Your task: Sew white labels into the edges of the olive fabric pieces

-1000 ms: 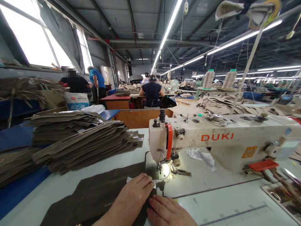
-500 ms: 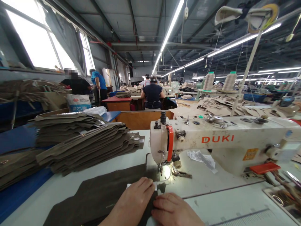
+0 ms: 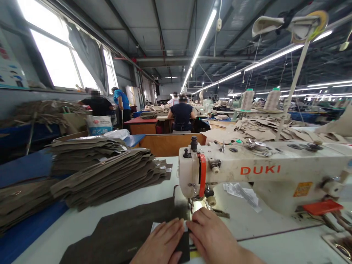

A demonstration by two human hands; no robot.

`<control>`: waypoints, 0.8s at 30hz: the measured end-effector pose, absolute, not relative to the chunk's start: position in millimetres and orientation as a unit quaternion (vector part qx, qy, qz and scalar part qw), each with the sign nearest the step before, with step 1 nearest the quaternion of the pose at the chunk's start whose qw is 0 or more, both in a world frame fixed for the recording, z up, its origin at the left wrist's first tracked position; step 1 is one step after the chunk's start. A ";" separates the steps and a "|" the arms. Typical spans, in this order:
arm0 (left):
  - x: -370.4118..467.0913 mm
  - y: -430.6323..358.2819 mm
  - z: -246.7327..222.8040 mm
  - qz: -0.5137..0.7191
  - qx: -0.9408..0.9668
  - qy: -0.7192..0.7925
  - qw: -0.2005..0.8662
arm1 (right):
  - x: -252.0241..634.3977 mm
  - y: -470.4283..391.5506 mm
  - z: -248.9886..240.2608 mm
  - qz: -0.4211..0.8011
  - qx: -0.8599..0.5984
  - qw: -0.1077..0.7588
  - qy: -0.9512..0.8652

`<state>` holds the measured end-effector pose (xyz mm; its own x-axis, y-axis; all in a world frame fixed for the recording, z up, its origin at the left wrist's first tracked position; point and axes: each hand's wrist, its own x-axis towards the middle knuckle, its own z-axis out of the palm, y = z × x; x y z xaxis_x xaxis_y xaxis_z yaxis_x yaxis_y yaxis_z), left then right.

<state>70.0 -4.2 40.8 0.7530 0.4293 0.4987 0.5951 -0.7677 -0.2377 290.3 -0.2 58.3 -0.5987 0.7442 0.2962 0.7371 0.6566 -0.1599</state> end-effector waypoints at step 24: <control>83.7 8.6 38.6 -0.211 -0.917 -0.290 0.176 | 299.2 7.6 46.9 -0.056 -0.406 0.248 -0.878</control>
